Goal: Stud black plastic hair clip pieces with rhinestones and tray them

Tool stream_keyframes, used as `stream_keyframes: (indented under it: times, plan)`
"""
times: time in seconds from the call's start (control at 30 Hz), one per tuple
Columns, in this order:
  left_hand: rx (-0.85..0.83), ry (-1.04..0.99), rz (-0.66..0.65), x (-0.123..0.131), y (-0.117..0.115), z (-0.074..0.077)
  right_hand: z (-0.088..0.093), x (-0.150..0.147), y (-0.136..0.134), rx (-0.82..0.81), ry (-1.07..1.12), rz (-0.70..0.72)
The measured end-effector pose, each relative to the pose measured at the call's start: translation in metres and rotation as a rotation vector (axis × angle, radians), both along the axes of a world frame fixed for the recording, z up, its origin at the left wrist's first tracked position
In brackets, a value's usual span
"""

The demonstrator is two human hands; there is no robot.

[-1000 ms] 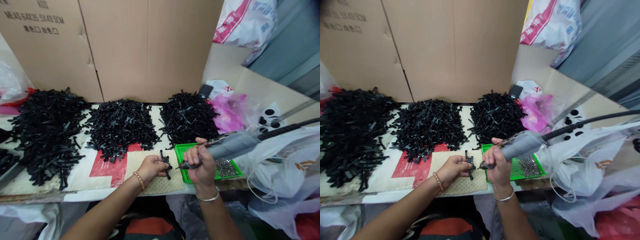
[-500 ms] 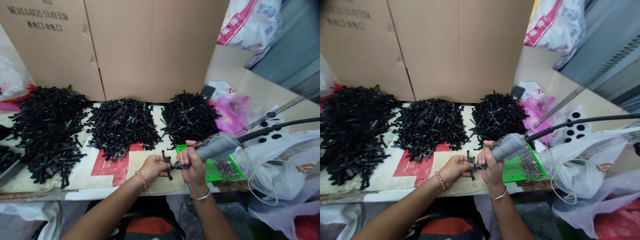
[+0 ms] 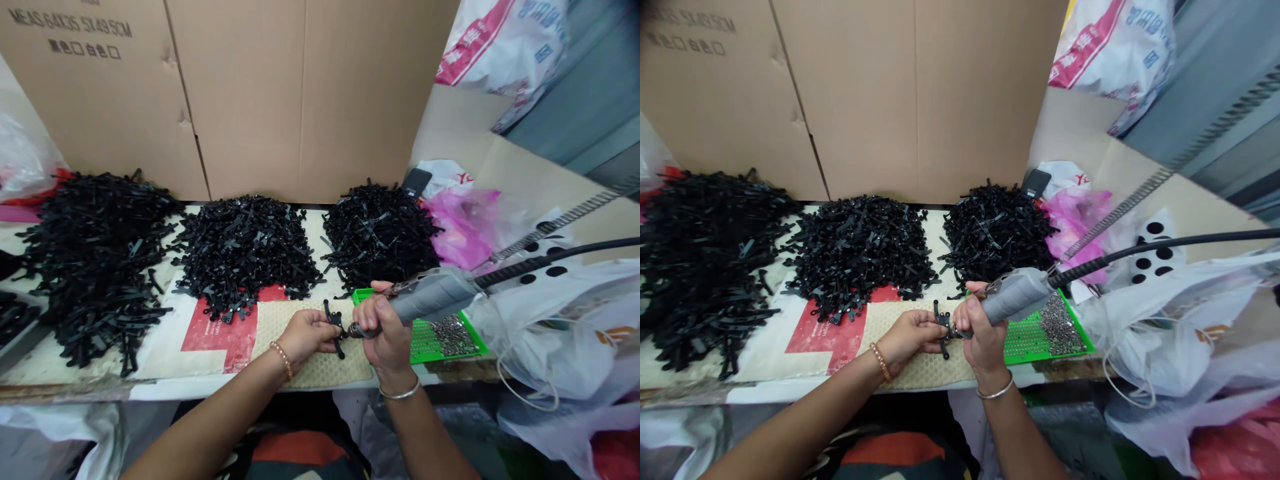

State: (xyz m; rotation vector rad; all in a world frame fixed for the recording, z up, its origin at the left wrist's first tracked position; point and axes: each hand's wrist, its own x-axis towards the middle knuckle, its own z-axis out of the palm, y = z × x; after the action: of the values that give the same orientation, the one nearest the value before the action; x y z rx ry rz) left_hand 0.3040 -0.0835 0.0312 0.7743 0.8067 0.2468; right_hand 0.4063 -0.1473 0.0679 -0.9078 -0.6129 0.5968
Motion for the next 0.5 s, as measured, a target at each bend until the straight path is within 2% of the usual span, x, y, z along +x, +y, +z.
stream_keyframes:
  times: [0.5]
  plan:
    - [0.003, 0.021, -0.003, -0.0002, -0.0005, 0.0014, -0.0047, -0.0027, -0.0031, 0.039, -0.06, 0.023]
